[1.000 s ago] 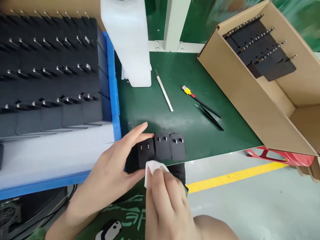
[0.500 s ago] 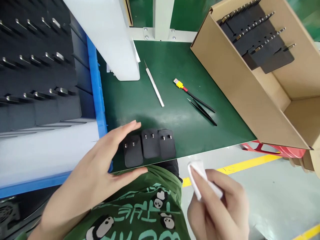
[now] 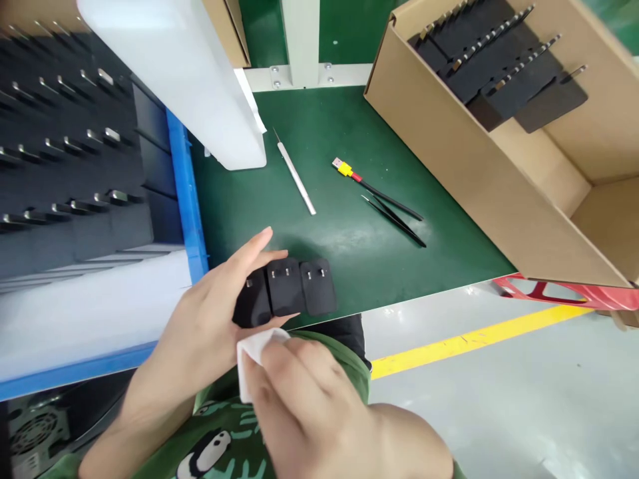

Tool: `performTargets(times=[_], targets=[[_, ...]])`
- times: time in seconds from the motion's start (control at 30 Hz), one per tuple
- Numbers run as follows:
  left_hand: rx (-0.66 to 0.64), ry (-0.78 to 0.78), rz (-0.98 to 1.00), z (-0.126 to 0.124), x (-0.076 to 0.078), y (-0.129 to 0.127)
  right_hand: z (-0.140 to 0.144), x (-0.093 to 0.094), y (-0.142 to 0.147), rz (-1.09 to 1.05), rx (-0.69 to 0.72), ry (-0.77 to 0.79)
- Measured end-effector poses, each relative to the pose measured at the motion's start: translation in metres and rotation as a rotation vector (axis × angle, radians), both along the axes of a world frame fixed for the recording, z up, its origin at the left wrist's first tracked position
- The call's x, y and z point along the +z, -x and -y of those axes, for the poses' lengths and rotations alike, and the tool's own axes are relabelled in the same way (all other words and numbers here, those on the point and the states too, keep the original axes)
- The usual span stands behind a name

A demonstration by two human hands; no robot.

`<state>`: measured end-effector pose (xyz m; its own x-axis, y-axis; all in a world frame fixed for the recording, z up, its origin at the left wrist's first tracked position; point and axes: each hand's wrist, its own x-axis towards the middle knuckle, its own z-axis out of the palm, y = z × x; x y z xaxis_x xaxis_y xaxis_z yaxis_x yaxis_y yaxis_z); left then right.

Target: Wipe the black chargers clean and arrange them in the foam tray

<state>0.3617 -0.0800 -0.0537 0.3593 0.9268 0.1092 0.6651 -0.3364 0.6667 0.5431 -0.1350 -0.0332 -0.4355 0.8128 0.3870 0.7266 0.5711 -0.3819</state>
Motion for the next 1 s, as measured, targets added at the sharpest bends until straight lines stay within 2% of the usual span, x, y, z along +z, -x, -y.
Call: performTargets(times=[0.07,0.13,0.2,0.3,0.33,0.4,0.47,0.5,0.6,0.7,0.83,0.9,1.0], targets=[[0.029,0.000,-0.002,-0.001,0.000,-0.001,-0.002,0.001,-0.011,-0.015,-0.186,-0.038],[0.048,0.003,-0.012,-0.001,0.000,-0.002,-0.005,-0.004,-0.016,0.002,-0.265,-0.058],[0.039,0.010,-0.017,-0.002,0.000,-0.002,-0.005,-0.009,-0.010,-0.005,-0.206,-0.028],[-0.003,0.008,-0.016,-0.001,0.000,0.001,-0.003,-0.010,0.005,-0.083,0.050,0.032],[-0.014,0.000,-0.017,-0.001,0.001,0.002,-0.002,-0.007,0.007,-0.121,0.070,0.042],[-0.023,-0.020,-0.051,-0.001,0.004,0.002,-0.002,0.000,0.001,-0.147,-0.046,0.039],[-0.013,-0.060,-0.122,-0.002,0.009,-0.003,-0.004,0.006,-0.014,-0.102,-0.236,0.017],[-0.010,-0.087,-0.161,-0.003,0.012,-0.007,-0.007,0.008,-0.021,-0.069,-0.277,0.012],[-0.026,-0.159,-0.220,-0.010,0.018,-0.021,-0.017,0.003,-0.034,-0.016,-0.175,0.061],[-0.063,-0.164,-0.190,-0.015,0.019,-0.029,-0.024,-0.004,-0.029,0.032,-0.060,0.050],[-0.032,-0.150,-0.146,-0.017,0.016,-0.030,-0.022,-0.005,-0.027,0.055,0.039,0.060],[-0.026,-0.136,-0.145,-0.017,0.016,-0.029,-0.022,-0.004,-0.029,0.040,0.045,0.083],[-0.052,-0.127,-0.145,-0.017,0.017,-0.028,-0.025,-0.007,-0.032,-0.017,0.012,0.037]])
